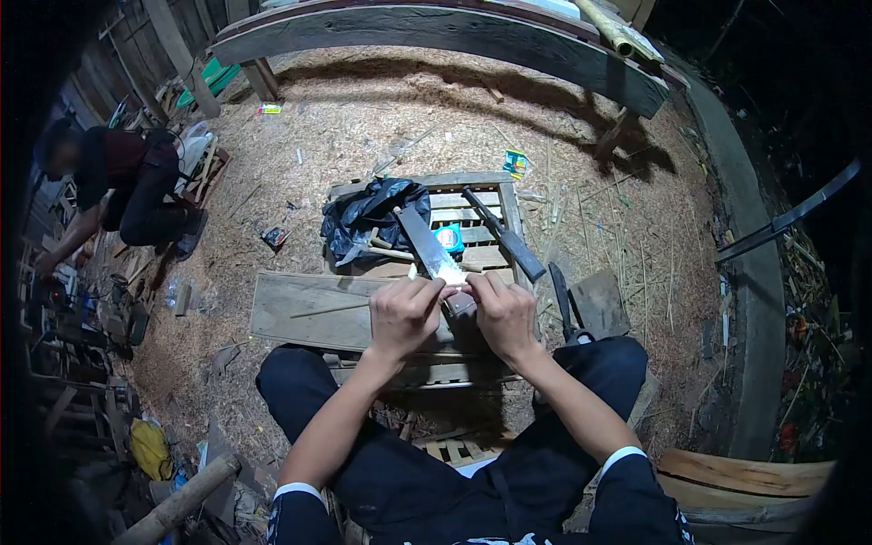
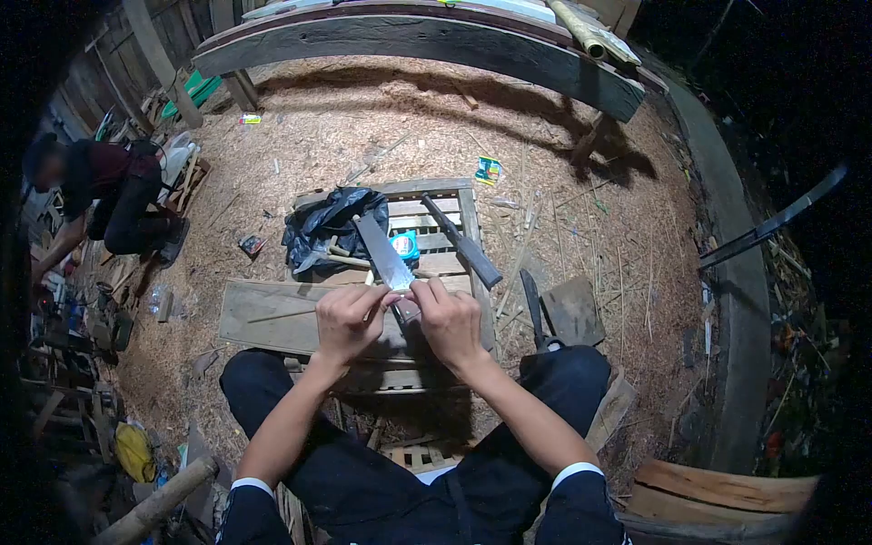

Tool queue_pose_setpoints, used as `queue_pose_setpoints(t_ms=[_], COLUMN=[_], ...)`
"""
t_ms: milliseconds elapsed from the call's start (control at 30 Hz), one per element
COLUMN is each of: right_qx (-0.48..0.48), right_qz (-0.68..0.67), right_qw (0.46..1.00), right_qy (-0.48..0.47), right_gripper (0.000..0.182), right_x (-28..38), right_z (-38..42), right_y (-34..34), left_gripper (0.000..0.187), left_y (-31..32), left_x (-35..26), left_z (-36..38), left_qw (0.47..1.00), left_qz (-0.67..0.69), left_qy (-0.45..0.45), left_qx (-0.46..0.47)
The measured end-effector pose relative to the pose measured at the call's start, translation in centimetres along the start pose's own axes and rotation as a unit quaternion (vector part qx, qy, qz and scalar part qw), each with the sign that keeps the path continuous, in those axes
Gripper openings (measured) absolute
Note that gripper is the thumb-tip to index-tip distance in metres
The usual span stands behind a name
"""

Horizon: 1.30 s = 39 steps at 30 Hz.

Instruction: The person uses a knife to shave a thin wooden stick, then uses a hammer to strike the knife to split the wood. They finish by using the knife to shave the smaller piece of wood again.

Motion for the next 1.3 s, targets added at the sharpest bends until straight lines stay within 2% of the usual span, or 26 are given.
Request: queue_pose_setpoints(t_ms=[100,167,300,400,567,867,1167,1300], right_qx=[0.007,0.014,0.007,0.014,0.025,0.033,-0.027,-0.035], right_qz=[-0.002,-0.007,-0.014,0.008,0.02,0.05,-0.017,-0.017], right_qw=[1.0,1.0,0.998,0.997,0.996,0.992,0.996,0.998], right_qy=[-0.013,-0.022,-0.06,-0.07,-0.08,-0.111,-0.079,-0.054], right_gripper=[0.013,0.015,0.024,0.028,0.03,0.025,0.017,0.014], right_x=[-0.2,-0.5,-0.5,-0.8,-1.2,-1.2,-0.7,-0.5], right_z=[-0.1,-0.1,0.0,0.3,0.4,0.3,-0.2,-0.2], right_y=[-0.4,-0.8,-1.5,-1.5,-1.4,-1.5,-2.2,-2.2], left_gripper=[0.014,0.018,0.021,0.023,0.023,0.025,0.021,0.019], left_y=[-0.5,-0.7,-1.2,-1.0,-1.5,-1.2,-0.5,-0.5], left_x=[0.2,0.5,0.3,0.7,0.3,0.5,-0.3,-0.8], left_z=[-0.5,-0.7,-0.7,-0.4,-0.6,-0.4,0.0,-0.2], left_qw=[0.998,0.993,0.992,0.994,0.995,0.988,0.994,0.995], left_qz=[-0.046,-0.046,-0.061,-0.059,0.01,-0.063,-0.031,-0.039], left_qy=[0.042,0.106,0.105,0.088,0.082,0.136,0.108,0.092], left_qx=[0.013,-0.035,-0.028,0.011,0.056,0.046,-0.011,-0.009])
Point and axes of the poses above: each hand's wrist, its own z-axis away from the middle knuckle, its own y-axis out of the palm, x = y × z, the point moved 2 cm from there along -z, towards the middle knuckle, and after that the axes turned 12 degrees about x, right-handed, at the moved point
